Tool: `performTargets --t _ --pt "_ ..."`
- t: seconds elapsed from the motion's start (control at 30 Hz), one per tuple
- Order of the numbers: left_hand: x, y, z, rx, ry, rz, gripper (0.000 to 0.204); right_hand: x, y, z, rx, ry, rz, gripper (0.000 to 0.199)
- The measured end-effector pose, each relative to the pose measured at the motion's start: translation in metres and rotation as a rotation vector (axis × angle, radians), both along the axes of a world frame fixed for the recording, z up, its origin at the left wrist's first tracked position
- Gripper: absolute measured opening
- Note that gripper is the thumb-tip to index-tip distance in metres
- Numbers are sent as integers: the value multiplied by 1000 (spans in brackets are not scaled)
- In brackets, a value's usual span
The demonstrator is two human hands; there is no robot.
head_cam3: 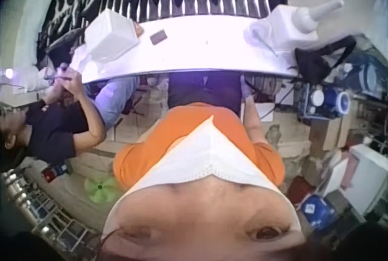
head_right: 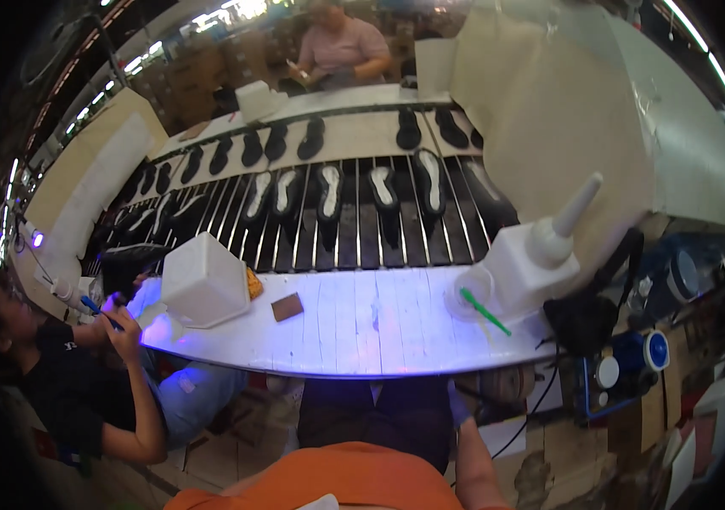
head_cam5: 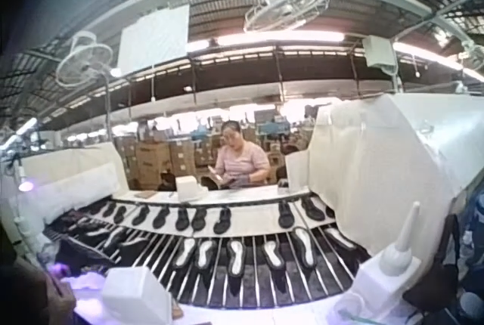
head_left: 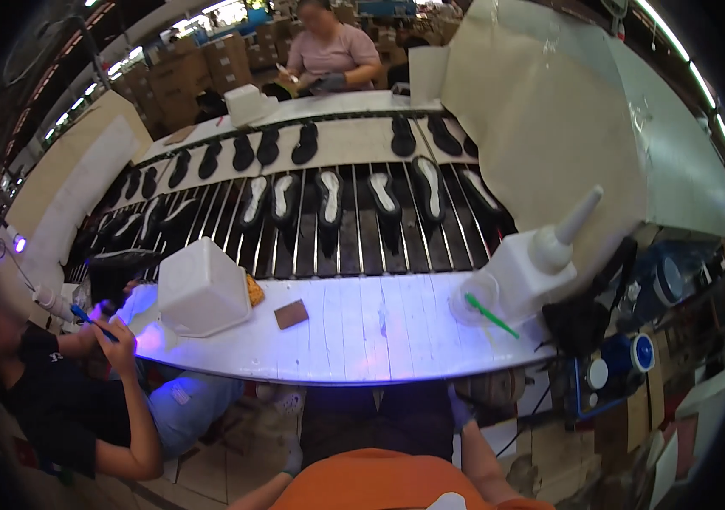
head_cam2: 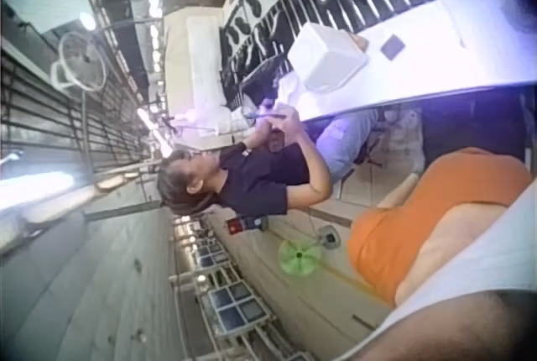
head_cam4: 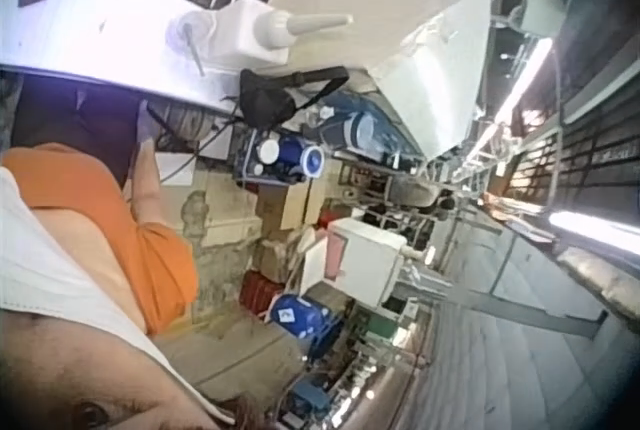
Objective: Applying adhesive to the bottom of shoe uppers at an assembly line station.
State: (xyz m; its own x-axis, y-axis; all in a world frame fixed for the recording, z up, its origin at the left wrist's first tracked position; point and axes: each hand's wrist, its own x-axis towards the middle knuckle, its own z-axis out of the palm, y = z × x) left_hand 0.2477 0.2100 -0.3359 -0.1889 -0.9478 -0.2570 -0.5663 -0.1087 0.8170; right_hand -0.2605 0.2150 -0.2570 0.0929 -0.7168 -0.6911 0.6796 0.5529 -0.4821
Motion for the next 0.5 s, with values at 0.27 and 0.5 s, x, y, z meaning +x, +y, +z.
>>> performTargets --t 0.27,0.5 --pt "-131 -58 199 454 125 255 86 -32 39 -81 -9 78 -104 77" --pt "-212 -104 371 -147 -344 -634 84 22 -2 56 163 1097 277 79"
